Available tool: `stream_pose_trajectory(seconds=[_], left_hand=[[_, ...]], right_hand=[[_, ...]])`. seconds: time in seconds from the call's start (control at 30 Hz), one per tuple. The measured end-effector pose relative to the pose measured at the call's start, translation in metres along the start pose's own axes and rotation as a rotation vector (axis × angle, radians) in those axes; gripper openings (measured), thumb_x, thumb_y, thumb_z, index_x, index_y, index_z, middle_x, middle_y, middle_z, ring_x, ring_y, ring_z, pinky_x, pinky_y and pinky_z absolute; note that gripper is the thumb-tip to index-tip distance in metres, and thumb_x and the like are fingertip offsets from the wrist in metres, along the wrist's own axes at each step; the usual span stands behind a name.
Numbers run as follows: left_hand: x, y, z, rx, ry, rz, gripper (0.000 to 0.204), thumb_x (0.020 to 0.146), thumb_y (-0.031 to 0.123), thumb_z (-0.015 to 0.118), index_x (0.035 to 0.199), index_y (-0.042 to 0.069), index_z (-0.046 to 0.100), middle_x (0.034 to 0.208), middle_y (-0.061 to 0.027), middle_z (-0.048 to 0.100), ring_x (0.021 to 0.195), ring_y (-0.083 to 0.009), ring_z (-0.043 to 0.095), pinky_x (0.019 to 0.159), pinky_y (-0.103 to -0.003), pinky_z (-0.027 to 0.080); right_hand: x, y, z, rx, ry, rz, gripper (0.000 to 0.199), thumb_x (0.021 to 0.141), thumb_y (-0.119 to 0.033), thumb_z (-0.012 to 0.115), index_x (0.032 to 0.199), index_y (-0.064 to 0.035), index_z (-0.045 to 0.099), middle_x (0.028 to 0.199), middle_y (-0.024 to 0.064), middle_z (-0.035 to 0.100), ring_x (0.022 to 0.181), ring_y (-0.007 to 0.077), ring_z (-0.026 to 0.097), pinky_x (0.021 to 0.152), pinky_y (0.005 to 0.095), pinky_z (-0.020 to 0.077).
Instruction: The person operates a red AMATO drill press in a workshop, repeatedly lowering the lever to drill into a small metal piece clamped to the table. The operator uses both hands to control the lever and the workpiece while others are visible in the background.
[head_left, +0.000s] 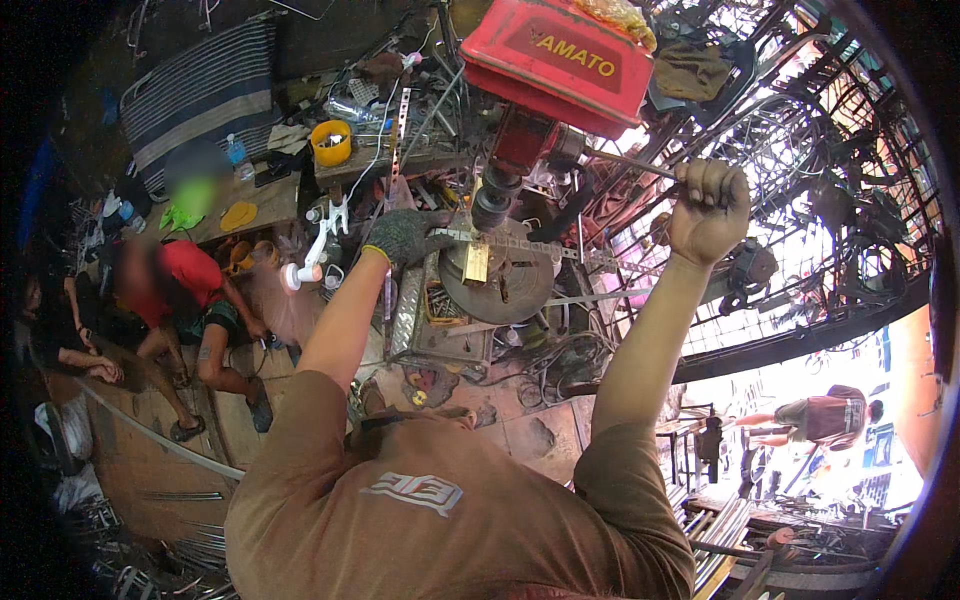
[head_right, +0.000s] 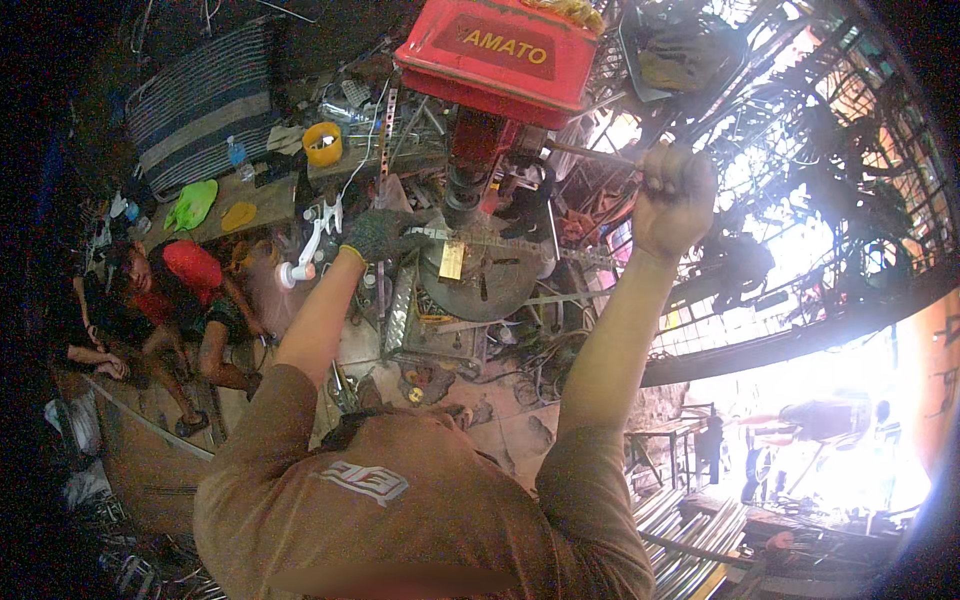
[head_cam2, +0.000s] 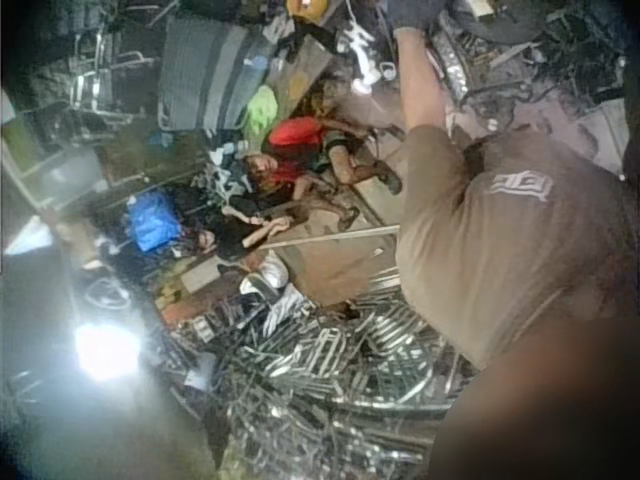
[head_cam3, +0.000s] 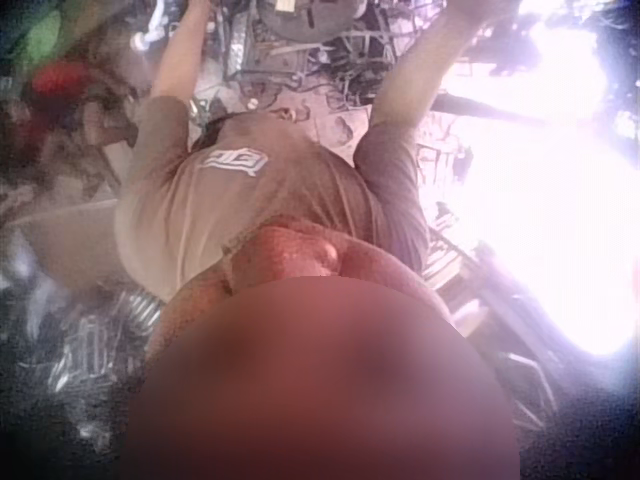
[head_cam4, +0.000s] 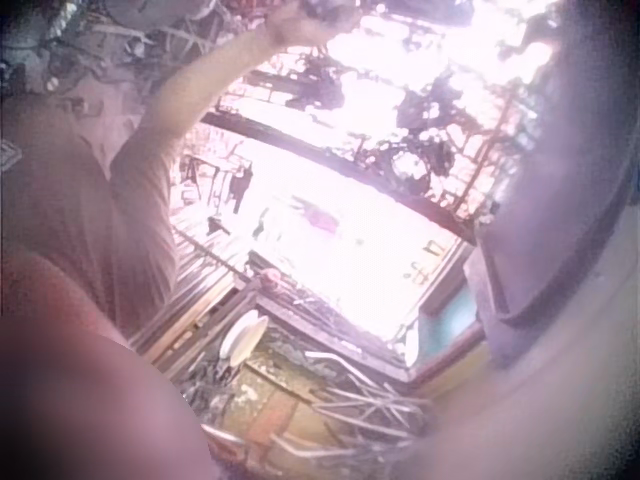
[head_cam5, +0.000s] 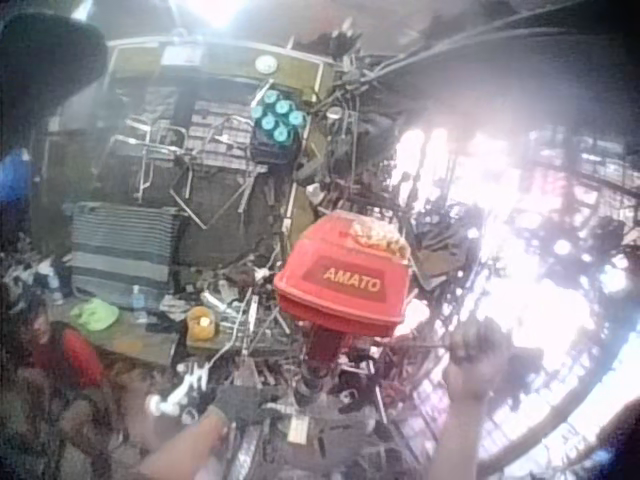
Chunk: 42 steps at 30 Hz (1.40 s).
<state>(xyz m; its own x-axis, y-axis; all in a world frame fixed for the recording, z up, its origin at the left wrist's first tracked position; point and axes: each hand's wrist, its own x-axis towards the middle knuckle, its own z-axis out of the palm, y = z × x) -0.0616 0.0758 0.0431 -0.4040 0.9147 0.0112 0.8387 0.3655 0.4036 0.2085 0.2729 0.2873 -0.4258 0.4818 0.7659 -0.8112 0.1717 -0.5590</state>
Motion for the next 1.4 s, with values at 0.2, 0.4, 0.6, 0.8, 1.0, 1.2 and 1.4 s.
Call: stream_pose_trajectory(seconds=[0.2, 0.4, 0.6, 0.8, 1.0, 1.2, 1.4], left_hand=[[-0.004, 0.006, -0.007, 0.01, -0.032, -0.016, 0.068, 0.081, 0.069, 0.051, 0.133, 0.025, 0.057, 0.13, -0.0136, 0.059, 0.116, -0.0342, 0.058, 0.102, -0.043, 0.043], [-0.012, 0.022, -0.024, 0.13, -0.036, -0.074, 0.067, 0.081, 0.067, 0.054, 0.133, 0.024, 0.056, 0.131, -0.0109, 0.058, 0.118, -0.0319, 0.057, 0.105, -0.042, 0.04], [-0.012, 0.025, -0.025, -0.065, -0.087, -0.064, 0.067, 0.083, 0.063, 0.055, 0.135, 0.021, 0.054, 0.136, -0.0118, 0.054, 0.123, -0.0314, 0.053, 0.108, -0.04, 0.038], [-0.008, 0.011, -0.003, -0.014, -0.039, 0.006, 0.076, 0.082, 0.071, 0.047, 0.135, 0.017, 0.053, 0.129, -0.0132, 0.059, 0.112, -0.0357, 0.06, 0.097, -0.047, 0.046], [-0.006, 0.012, -0.001, 0.072, 0.011, -0.048, 0.069, 0.082, 0.07, 0.049, 0.132, 0.023, 0.057, 0.119, -0.0153, 0.064, 0.104, -0.0354, 0.063, 0.093, -0.046, 0.049], [0.0, 0.015, -0.016, 0.06, -0.05, -0.009, 0.068, 0.08, 0.071, 0.051, 0.137, 0.034, 0.05, 0.118, -0.0168, 0.065, 0.106, -0.0355, 0.063, 0.093, -0.047, 0.048], [0.003, 0.013, -0.008, 0.139, -0.072, -0.063, 0.065, 0.082, 0.073, 0.046, 0.137, 0.037, 0.049, 0.113, -0.0199, 0.065, 0.105, -0.037, 0.063, 0.09, -0.05, 0.049]], right_hand=[[-0.003, 0.003, -0.007, 0.039, 0.103, 0.02, 0.039, 0.097, -0.027, 0.045, 0.064, -0.0116, 0.031, 0.063, 0.0014, 0.028, 0.061, 0.0173, 0.031, 0.063, 0.0348, 0.0331], [0.056, 0.009, 0.007, -0.058, 0.438, 0.142, 0.035, 0.096, -0.019, 0.042, 0.064, -0.0139, 0.032, 0.053, -0.0019, 0.021, 0.044, 0.0115, 0.02, 0.048, 0.0318, 0.0241], [0.117, 0.024, -0.009, -0.21, 0.468, 0.36, 0.032, 0.098, -0.024, 0.042, 0.068, -0.0154, 0.037, 0.05, -0.0045, 0.02, 0.042, 0.0111, 0.018, 0.047, 0.0298, 0.0217], [0.075, 0.012, -0.006, -0.073, 0.397, 0.209, 0.021, 0.094, -0.019, 0.051, 0.078, -0.0109, 0.04, 0.055, -0.0028, 0.025, 0.045, 0.0126, 0.024, 0.048, 0.0321, 0.0251], [0.011, 0.003, 0.007, -0.024, 0.314, 0.032, 0.037, 0.095, -0.021, 0.047, 0.062, -0.0117, 0.033, 0.056, -0.0002, 0.027, 0.05, 0.0138, 0.027, 0.053, 0.0333, 0.031], [0.006, 0.005, 0.003, -0.039, 0.182, 0.014, 0.041, 0.098, -0.025, 0.041, 0.06, -0.0146, 0.029, 0.057, -0.002, 0.022, 0.053, 0.0127, 0.024, 0.061, 0.0332, 0.0279], [0.003, 0.007, 0.002, -0.061, 0.204, -0.018, 0.039, 0.097, -0.025, 0.042, 0.062, -0.0145, 0.03, 0.057, -0.0025, 0.022, 0.053, 0.0127, 0.023, 0.06, 0.0337, 0.0277]])
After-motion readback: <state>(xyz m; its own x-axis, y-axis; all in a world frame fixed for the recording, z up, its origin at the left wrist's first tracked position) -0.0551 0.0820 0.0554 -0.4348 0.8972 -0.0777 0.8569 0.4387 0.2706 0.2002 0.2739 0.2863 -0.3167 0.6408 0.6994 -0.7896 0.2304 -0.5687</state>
